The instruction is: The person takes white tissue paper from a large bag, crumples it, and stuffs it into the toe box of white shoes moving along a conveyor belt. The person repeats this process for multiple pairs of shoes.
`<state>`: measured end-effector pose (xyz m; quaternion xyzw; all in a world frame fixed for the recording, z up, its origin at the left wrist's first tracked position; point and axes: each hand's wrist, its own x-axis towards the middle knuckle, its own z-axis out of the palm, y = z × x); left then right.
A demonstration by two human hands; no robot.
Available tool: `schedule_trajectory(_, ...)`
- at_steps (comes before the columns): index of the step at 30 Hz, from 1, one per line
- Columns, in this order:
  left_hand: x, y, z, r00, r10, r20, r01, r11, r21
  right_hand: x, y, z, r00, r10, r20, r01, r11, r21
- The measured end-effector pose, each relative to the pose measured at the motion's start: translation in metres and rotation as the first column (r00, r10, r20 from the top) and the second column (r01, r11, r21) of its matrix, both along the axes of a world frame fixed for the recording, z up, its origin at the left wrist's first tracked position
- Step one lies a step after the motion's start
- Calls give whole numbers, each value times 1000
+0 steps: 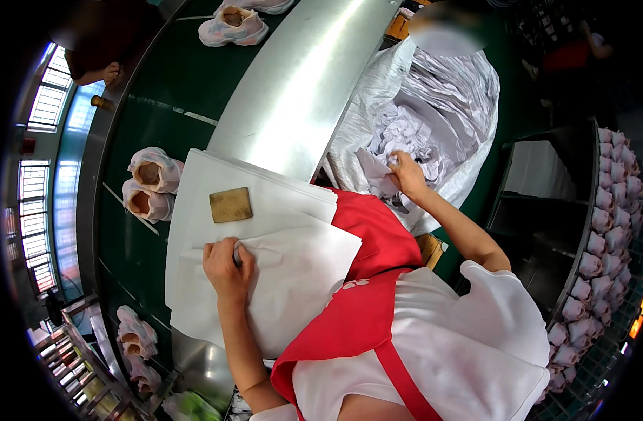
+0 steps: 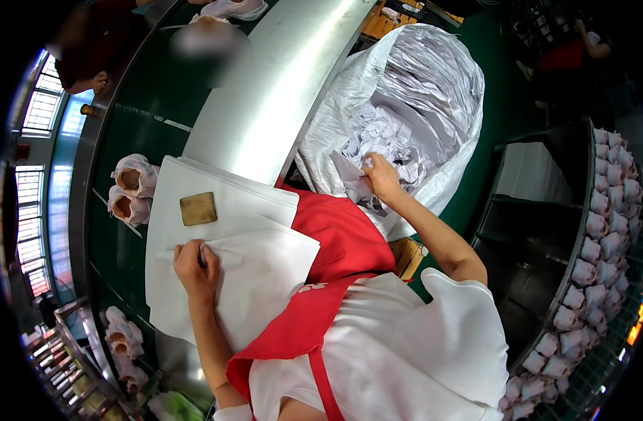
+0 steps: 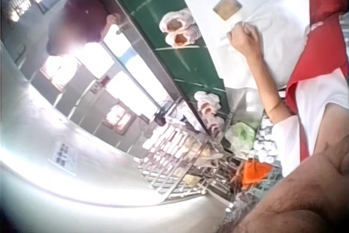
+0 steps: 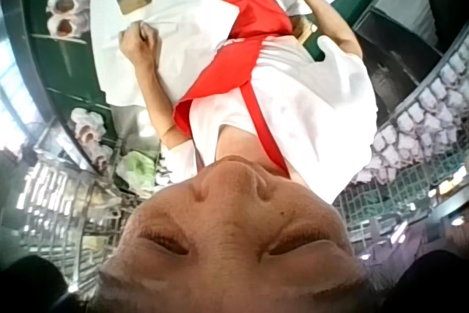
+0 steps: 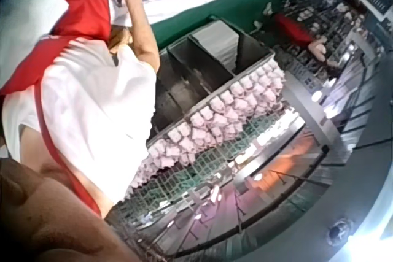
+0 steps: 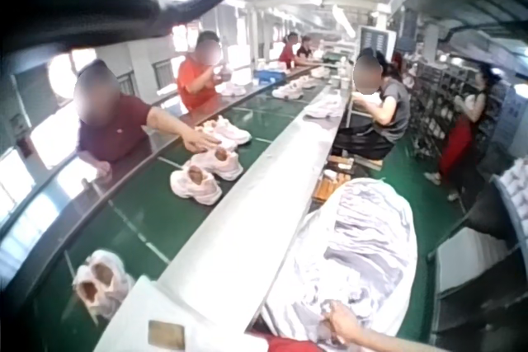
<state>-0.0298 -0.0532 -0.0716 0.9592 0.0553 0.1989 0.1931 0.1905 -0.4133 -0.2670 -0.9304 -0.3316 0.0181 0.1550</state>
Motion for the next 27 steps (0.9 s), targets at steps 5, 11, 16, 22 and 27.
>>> schedule_trajectory(5,-1,2,1,1000,-15,12,14,999,32,30,10,2,967,227,117,-182,933,-310)
schedule_trajectory(11,-4,3,-3,1000,7,19,-7,999,37,75,-19,20,915,-148,-376,213,967,139)
schedule_trajectory(16,-5,4,-5,999,3,47,-5,999,44,116,-58,71,715,-110,-690,557,687,467)
schedule_trajectory(22,-10,3,-3,998,-3,62,-1,998,60,135,-41,104,918,-259,-299,394,673,626)
schedule_trajectory(27,-4,1,4,986,-67,150,40,984,174,136,-44,116,886,-461,-58,399,692,601)
